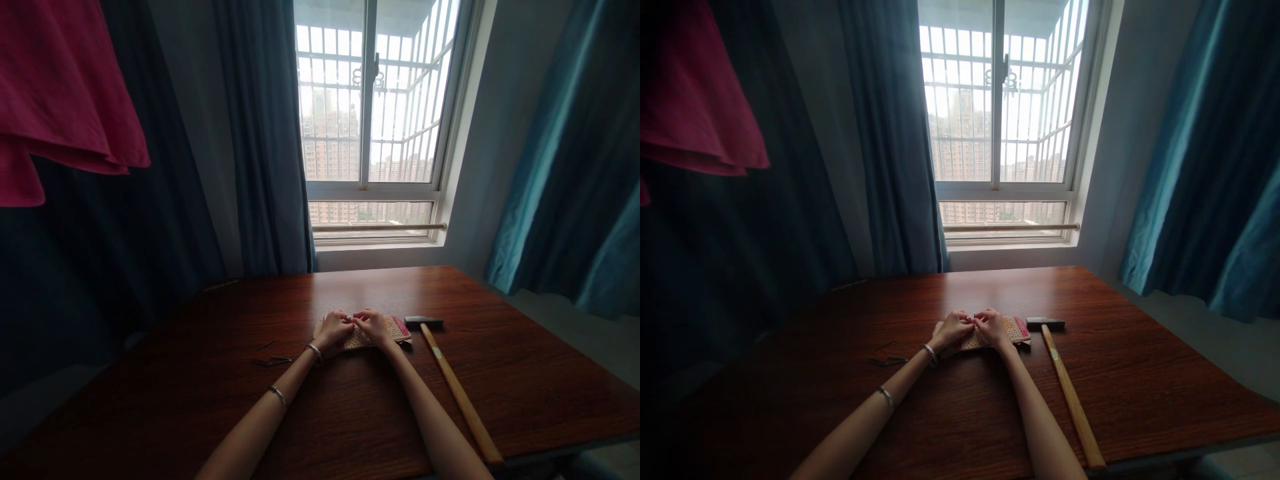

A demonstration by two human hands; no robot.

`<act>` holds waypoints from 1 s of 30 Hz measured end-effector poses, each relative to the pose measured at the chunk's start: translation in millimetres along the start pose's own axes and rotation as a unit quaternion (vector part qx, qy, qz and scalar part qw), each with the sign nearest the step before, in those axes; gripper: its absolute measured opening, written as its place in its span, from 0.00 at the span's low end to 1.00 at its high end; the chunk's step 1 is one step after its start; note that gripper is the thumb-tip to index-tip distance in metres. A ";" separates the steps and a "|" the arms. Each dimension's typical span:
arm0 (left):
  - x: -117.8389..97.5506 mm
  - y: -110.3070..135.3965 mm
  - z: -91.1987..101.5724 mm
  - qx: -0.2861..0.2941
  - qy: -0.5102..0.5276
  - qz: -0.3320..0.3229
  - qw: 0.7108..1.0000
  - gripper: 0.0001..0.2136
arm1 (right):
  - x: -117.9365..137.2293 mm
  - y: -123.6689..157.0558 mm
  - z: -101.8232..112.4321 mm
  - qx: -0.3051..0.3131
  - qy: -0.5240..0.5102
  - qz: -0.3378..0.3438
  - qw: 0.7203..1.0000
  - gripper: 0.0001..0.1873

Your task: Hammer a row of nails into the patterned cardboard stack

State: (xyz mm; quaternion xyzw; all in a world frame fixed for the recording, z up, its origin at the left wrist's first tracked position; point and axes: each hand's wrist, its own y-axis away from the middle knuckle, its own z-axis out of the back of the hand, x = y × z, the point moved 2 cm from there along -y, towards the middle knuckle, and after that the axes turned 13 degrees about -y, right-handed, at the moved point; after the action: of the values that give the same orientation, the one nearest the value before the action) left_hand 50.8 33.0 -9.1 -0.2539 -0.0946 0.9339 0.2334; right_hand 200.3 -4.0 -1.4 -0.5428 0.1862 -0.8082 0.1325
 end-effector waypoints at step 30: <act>-12.3 6.1 18.2 -0.004 0.042 -0.028 0.999 0.10 | 1.5 0.7 -2.1 0.008 -0.003 0.000 1.000 0.12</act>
State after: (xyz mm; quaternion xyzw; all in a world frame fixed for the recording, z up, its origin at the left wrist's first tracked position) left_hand 48.3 20.6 9.9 -0.2908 -0.0955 0.9152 0.2622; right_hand 197.8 -4.9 -1.2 -0.5442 0.1795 -0.8079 0.1377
